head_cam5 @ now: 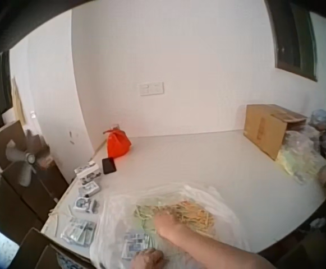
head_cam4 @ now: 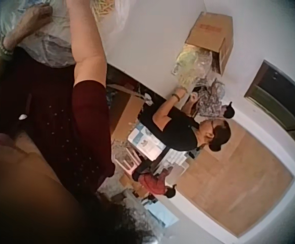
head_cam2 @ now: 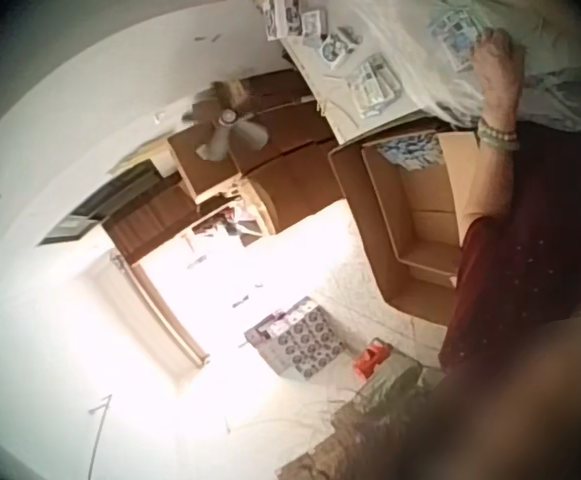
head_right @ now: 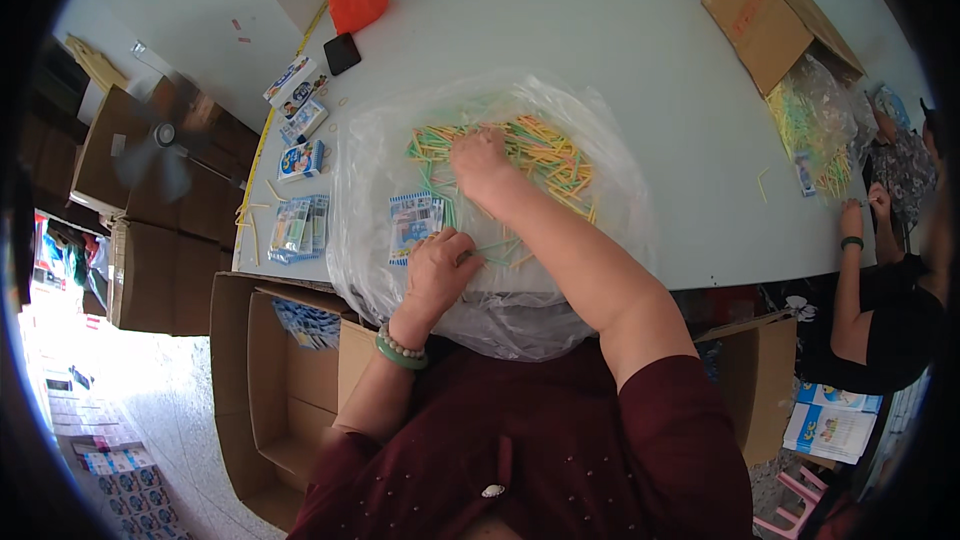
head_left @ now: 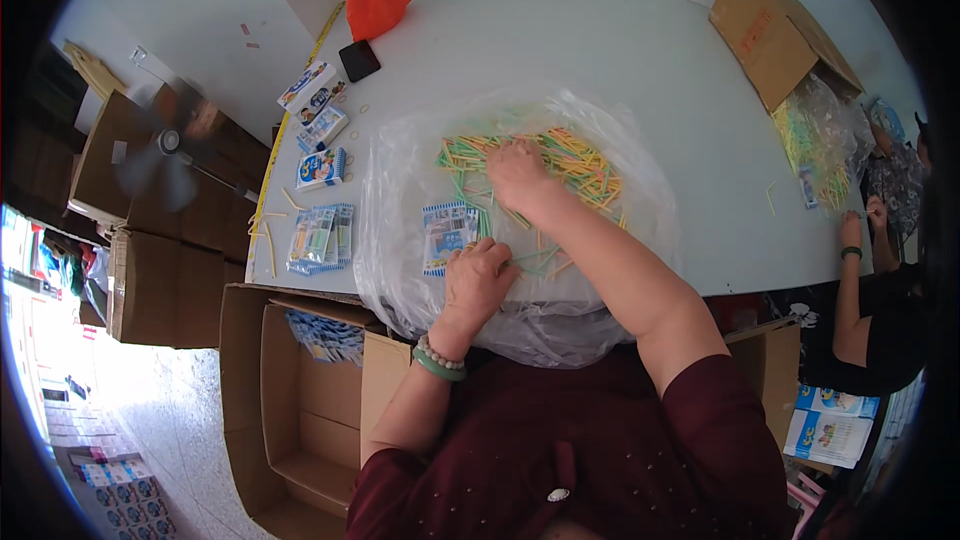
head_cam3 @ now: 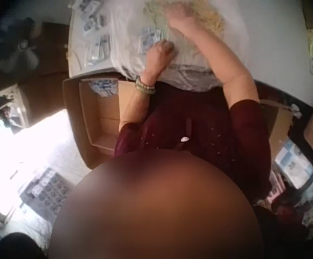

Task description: Packaging thin colorful straws into small plastic bags at a workstation.

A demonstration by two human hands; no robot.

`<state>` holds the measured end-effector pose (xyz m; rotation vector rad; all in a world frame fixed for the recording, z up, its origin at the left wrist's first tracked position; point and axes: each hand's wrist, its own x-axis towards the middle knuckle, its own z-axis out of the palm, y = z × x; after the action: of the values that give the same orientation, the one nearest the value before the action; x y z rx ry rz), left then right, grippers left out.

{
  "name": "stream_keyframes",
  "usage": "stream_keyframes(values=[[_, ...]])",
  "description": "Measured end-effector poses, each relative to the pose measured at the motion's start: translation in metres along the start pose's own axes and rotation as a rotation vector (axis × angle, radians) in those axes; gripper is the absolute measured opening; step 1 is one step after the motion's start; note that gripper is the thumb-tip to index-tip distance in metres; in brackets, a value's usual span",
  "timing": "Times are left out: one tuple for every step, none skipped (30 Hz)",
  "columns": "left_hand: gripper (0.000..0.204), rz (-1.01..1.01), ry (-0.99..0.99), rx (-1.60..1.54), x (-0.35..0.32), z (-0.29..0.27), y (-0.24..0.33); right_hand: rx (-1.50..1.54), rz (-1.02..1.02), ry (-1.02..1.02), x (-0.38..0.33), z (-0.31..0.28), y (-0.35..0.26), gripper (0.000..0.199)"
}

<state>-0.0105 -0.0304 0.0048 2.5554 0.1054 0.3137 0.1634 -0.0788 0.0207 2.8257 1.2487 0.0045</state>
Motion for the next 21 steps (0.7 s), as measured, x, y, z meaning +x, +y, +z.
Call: stream_keyframes(values=[[0.014, 0.001, -0.001, 0.004, 0.000, 0.001, 0.000, -0.037, 0.015, 0.007, 0.001, 0.001, 0.000, 0.028], [0.014, 0.003, -0.004, 0.009, 0.000, 0.000, 0.001, -0.039, 0.016, 0.011, 0.004, 0.009, 0.002, 0.028], [0.014, 0.006, -0.001, 0.009, -0.001, 0.000, 0.002, -0.018, 0.061, 0.084, 0.007, 0.022, 0.008, 0.025], [0.014, 0.010, 0.001, 0.006, -0.001, 0.001, 0.002, 0.002, 0.103, 0.155, 0.009, 0.029, 0.014, 0.022], [0.013, 0.006, 0.007, 0.005, -0.001, 0.001, 0.001, -0.001, 0.094, 0.157, 0.006, 0.024, 0.020, 0.022], [0.013, 0.001, 0.015, 0.004, -0.002, 0.000, 0.001, 0.145, 0.142, 0.129, 0.001, 0.019, 0.029, 0.022], [0.014, 0.003, 0.024, -0.005, -0.002, 0.000, 0.002, 0.291, 0.190, 0.099, -0.004, 0.012, 0.038, 0.021], [0.014, 0.005, 0.029, -0.013, -0.004, -0.001, 0.003, 0.287, 0.186, 0.097, -0.010, 0.008, 0.045, 0.021], [0.014, 0.003, 0.031, -0.016, -0.005, -0.001, 0.002, 0.390, 0.227, 0.111, -0.015, 0.003, 0.052, 0.025], [0.013, -0.003, 0.029, 0.000, -0.005, -0.001, 0.002, 0.490, 0.278, 0.128, -0.020, 0.001, 0.060, 0.028], [0.013, -0.008, 0.027, 0.016, -0.004, 0.000, 0.002, 0.486, 0.288, 0.131, -0.026, 0.001, 0.066, 0.028], [0.013, 0.001, 0.024, 0.011, -0.005, 0.001, -0.001, 0.585, 0.262, 0.204, -0.032, 0.003, 0.071, 0.027], [0.013, 0.020, 0.054, 0.004, -0.006, 0.001, -0.002, 0.685, 0.233, 0.278, -0.038, 0.005, 0.074, 0.027], [0.013, 0.038, 0.083, -0.003, -0.006, 0.002, -0.002, 0.682, 0.241, 0.281, -0.044, 0.007, 0.078, 0.027], [0.013, 0.044, 0.080, -0.005, -0.004, 0.002, -0.002, 0.637, 0.123, 0.444, -0.048, 0.011, 0.080, 0.026], [0.011, 0.066, 0.184, -0.048, -0.002, -0.001, 0.003, 0.588, 0.007, 0.601, -0.055, 0.013, 0.081, 0.025], [0.010, 0.088, 0.287, -0.092, 0.000, -0.005, 0.007, 0.587, 0.016, 0.601, -0.059, 0.016, 0.081, 0.025], [0.010, 0.092, 0.280, -0.094, 0.002, -0.008, 0.011, 0.578, -0.027, 0.688, -0.064, 0.018, 0.082, 0.022], [0.016, -0.023, 0.231, -0.266, 0.005, -0.011, 0.014, 0.569, -0.077, 0.774, -0.067, 0.017, 0.079, 0.019], [0.021, -0.140, 0.180, -0.435, 0.009, -0.015, 0.018, 0.571, -0.074, 0.775, -0.072, 0.017, 0.076, 0.019], [0.021, -0.140, 0.177, -0.433, 0.015, -0.016, 0.024, 0.681, -0.010, 0.691, -0.079, 0.018, 0.070, 0.016]])
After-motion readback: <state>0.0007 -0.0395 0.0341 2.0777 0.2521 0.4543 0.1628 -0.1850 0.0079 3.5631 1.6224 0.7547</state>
